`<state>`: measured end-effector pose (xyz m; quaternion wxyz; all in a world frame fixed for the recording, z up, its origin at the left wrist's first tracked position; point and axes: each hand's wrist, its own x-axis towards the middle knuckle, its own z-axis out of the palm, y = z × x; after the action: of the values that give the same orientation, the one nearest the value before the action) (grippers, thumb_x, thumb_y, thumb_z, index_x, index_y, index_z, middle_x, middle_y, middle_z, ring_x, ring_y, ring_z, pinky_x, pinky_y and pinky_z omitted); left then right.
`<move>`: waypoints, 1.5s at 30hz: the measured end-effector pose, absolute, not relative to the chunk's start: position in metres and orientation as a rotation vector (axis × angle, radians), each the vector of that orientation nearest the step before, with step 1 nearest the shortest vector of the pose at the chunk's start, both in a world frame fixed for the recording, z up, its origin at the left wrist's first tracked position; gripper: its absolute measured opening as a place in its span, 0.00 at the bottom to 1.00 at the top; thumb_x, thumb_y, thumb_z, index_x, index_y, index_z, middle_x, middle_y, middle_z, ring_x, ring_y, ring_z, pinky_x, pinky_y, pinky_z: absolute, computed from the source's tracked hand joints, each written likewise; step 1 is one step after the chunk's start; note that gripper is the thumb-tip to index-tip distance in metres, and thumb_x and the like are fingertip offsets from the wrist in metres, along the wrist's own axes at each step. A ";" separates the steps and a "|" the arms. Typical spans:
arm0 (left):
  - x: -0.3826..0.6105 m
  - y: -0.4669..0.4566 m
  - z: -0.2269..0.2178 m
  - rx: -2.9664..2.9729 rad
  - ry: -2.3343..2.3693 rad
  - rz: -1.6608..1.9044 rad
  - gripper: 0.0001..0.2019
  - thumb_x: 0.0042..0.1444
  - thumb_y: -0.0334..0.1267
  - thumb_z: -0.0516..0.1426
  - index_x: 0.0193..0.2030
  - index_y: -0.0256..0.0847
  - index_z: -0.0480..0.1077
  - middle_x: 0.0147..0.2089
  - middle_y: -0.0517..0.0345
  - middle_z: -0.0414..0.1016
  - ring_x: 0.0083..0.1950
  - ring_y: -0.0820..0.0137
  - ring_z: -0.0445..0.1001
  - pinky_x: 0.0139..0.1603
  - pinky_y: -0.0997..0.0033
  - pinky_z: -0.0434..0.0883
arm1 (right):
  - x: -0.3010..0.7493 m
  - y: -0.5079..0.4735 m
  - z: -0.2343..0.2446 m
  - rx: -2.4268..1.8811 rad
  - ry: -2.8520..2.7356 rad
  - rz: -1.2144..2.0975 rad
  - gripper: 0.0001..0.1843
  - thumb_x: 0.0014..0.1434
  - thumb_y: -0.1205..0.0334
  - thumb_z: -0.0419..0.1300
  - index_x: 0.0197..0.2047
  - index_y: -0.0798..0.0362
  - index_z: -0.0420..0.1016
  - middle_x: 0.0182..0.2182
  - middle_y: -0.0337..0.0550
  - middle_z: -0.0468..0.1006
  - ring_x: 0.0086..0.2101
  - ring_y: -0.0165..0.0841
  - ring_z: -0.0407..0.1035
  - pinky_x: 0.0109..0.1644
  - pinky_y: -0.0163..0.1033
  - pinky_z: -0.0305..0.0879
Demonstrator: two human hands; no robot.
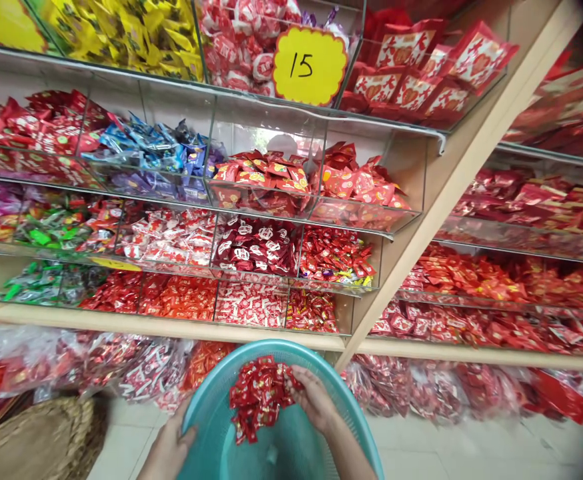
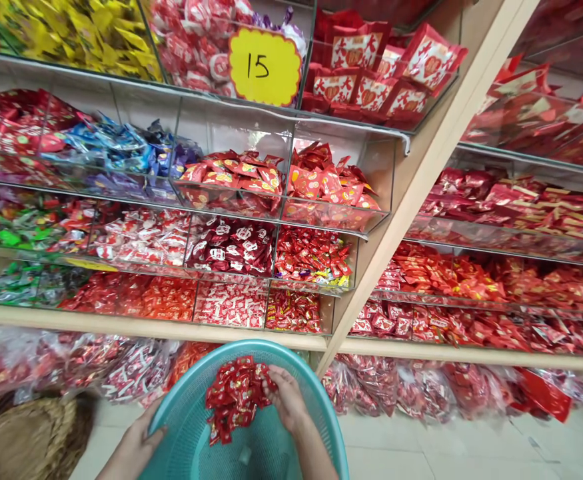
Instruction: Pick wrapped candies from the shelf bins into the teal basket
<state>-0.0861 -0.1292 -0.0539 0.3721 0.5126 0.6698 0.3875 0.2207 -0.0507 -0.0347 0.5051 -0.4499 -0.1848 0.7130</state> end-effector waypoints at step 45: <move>-0.060 -0.113 -0.100 1.229 1.705 0.995 0.35 0.38 0.48 0.57 0.55 0.35 0.66 0.62 0.46 0.68 0.66 0.56 0.62 0.70 0.57 0.53 | 0.224 0.012 -0.065 -1.550 -1.003 1.075 0.14 0.43 0.54 0.64 0.28 0.52 0.67 0.18 0.36 0.71 0.21 0.32 0.70 0.25 0.34 0.65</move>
<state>-0.0604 -0.1125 -0.1002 0.3971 0.4850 0.6730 0.3927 0.2237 0.0116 -0.0654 0.4817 -0.6356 -0.4114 0.4411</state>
